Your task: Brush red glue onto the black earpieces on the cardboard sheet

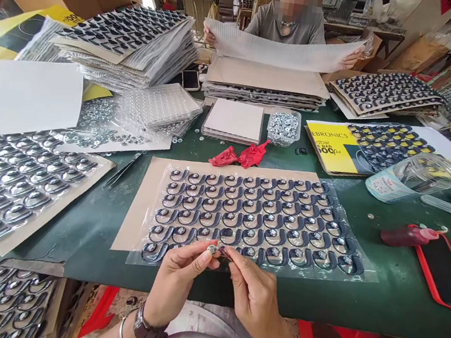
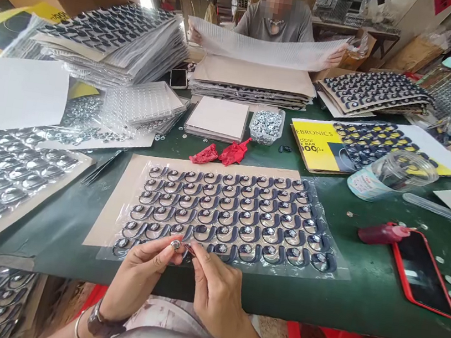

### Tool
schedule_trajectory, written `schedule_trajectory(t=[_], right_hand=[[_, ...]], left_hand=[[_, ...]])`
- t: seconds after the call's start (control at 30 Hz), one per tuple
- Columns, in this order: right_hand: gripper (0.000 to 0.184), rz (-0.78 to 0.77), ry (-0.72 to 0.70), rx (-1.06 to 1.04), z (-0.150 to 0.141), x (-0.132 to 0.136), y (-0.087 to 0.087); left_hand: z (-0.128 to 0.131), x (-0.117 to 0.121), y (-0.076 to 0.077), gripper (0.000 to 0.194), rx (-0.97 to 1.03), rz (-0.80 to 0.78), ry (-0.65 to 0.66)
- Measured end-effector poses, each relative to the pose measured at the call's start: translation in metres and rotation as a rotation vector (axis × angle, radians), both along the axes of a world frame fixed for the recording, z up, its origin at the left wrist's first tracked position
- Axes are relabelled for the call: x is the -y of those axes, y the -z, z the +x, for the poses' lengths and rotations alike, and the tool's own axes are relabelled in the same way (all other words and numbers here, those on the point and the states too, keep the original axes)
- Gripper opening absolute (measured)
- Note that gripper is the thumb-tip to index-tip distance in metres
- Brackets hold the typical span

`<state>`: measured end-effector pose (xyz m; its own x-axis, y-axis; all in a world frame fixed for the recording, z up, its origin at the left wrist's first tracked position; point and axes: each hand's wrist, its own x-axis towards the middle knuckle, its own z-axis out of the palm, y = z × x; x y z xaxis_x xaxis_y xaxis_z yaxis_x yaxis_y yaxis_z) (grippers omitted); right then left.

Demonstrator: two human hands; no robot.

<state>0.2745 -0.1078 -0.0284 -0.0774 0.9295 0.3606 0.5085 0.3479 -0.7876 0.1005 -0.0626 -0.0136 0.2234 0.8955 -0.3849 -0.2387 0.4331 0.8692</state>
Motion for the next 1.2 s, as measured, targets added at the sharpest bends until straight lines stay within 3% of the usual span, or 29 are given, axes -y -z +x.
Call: schedule_trajectory(t=[0.43, 0.73, 1.2], right_hand=[[0.040, -0.202, -0.103, 0.092, 0.003, 0.004, -0.012], [0.042, -0.281, -0.159, 0.006, 0.003, -0.001, -0.019], [0.041, -0.351, -0.170, 0.016, 0.005, -0.003, -0.023]], left_hand=[[-0.011, -0.001, 0.006, 0.032, -0.038, 0.047, 0.034], [-0.015, -0.002, 0.016, 0.026, -0.101, 0.247, 0.050], [-0.015, -0.005, 0.007, 0.027, -0.266, 0.492, 0.106]])
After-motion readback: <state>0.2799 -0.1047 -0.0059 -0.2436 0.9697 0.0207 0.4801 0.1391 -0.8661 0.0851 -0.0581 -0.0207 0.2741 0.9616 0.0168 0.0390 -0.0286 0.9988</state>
